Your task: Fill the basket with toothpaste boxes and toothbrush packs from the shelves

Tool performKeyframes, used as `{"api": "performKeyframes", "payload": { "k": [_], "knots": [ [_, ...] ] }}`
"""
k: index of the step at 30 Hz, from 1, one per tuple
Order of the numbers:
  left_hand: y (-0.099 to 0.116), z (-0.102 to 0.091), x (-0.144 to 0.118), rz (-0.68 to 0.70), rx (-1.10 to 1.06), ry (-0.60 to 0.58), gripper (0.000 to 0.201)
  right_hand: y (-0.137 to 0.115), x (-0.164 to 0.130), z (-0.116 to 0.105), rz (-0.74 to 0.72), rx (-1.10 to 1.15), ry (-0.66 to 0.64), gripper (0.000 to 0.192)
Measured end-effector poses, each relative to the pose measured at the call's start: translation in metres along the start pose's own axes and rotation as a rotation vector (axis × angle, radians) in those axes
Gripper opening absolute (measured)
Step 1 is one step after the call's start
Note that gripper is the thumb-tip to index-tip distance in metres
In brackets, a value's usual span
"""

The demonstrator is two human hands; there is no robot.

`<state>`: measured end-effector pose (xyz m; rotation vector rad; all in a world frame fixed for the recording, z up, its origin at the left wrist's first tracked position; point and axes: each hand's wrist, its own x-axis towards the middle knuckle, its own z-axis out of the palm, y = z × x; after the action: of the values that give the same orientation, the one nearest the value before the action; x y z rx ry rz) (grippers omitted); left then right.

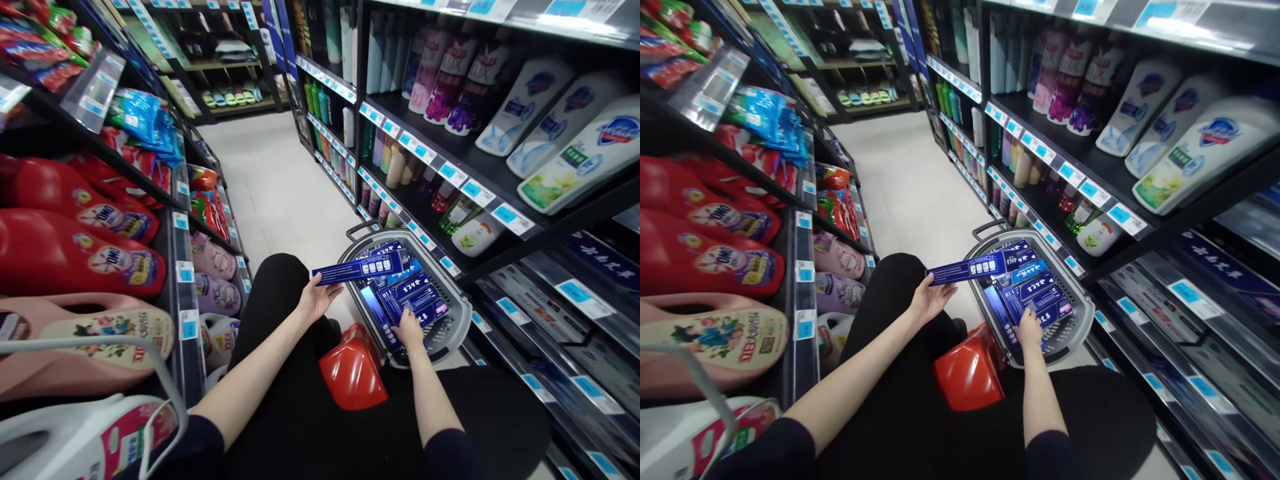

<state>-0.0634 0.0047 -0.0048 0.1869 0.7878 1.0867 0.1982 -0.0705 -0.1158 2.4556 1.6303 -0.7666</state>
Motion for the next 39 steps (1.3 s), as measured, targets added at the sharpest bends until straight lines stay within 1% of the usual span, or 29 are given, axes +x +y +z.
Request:
{"api": "performKeyframes", "payload": {
  "k": [3, 5, 7, 10, 16, 21, 24, 26, 27, 28, 29, 30, 32, 33, 34, 35, 36, 37, 39],
  "knots": [
    [0.001, -0.001, -0.002, -0.006, -0.029, 0.010, 0.024, 0.006, 0.008, 0.002, -0.021, -0.004, -0.041, 0.071],
    [0.002, -0.001, -0.002, -0.006, -0.047, 0.018, 0.025, 0.012, 0.016, 0.000, -0.037, 0.041, -0.086, 0.070],
    [0.002, -0.001, -0.002, -0.003, -0.062, 0.028, 0.026, 0.017, 0.021, 0.000, -0.051, 0.076, -0.097, 0.072],
    [0.002, -0.001, 0.000, -0.001, -0.079, 0.038, 0.029, 0.017, 0.020, 0.001, -0.062, 0.069, -0.052, 0.071],
    [0.002, -0.001, 0.001, -0.010, -0.081, 0.045, 0.031, 0.011, 0.010, 0.003, -0.046, -0.011, 0.080, 0.063],
    [0.002, -0.002, 0.001, -0.016, -0.080, 0.023, 0.027, 0.010, 0.008, 0.007, -0.094, 0.043, 0.046, 0.072],
    [0.002, -0.003, 0.001, -0.012, -0.068, 0.012, 0.025, 0.005, 0.010, 0.003, -0.065, 0.119, 0.002, 0.072],
    [0.001, -0.003, 0.002, -0.015, -0.037, 0.003, 0.023, 0.001, 0.012, -0.007, -0.008, 0.239, 0.021, 0.067],
    [0.000, -0.003, 0.002, -0.022, -0.012, -0.002, 0.022, -0.001, 0.012, -0.016, 0.014, 0.347, 0.049, 0.065],
    [-0.001, -0.003, 0.002, -0.034, 0.017, -0.006, 0.022, -0.003, 0.012, -0.026, 0.023, 0.501, 0.071, 0.062],
    [-0.002, -0.002, 0.003, -0.049, 0.051, -0.009, 0.021, -0.004, 0.010, -0.037, 0.007, 0.703, 0.070, 0.060],
    [-0.003, -0.002, 0.003, -0.072, 0.088, -0.008, 0.021, -0.005, 0.007, -0.048, -0.033, 0.939, 0.032, 0.059],
    [-0.006, -0.003, 0.005, -0.135, 0.166, 0.011, 0.021, -0.005, -0.003, -0.070, -0.160, 1.402, -0.152, 0.058],
    [-0.008, -0.003, 0.006, -0.170, 0.205, 0.029, 0.021, -0.004, -0.009, -0.078, -0.227, 1.574, -0.254, 0.058],
    [-0.009, -0.004, 0.006, -0.205, 0.241, 0.048, 0.021, -0.004, -0.016, -0.085, -0.288, 1.687, -0.331, 0.056],
    [-0.011, -0.004, 0.007, -0.236, 0.269, 0.066, 0.021, -0.003, -0.022, -0.089, -0.333, 1.745, -0.366, 0.053],
    [-0.012, -0.005, 0.008, -0.259, 0.289, 0.077, 0.021, -0.003, -0.027, -0.091, -0.354, 1.768, -0.349, 0.050],
    [-0.013, -0.005, 0.008, -0.275, 0.303, 0.079, 0.022, -0.004, -0.031, -0.093, -0.358, 1.773, -0.287, 0.047],
    [-0.015, -0.006, 0.008, -0.303, 0.323, 0.060, 0.025, -0.005, -0.035, -0.093, -0.341, 1.756, -0.117, 0.046]
  ]
}}
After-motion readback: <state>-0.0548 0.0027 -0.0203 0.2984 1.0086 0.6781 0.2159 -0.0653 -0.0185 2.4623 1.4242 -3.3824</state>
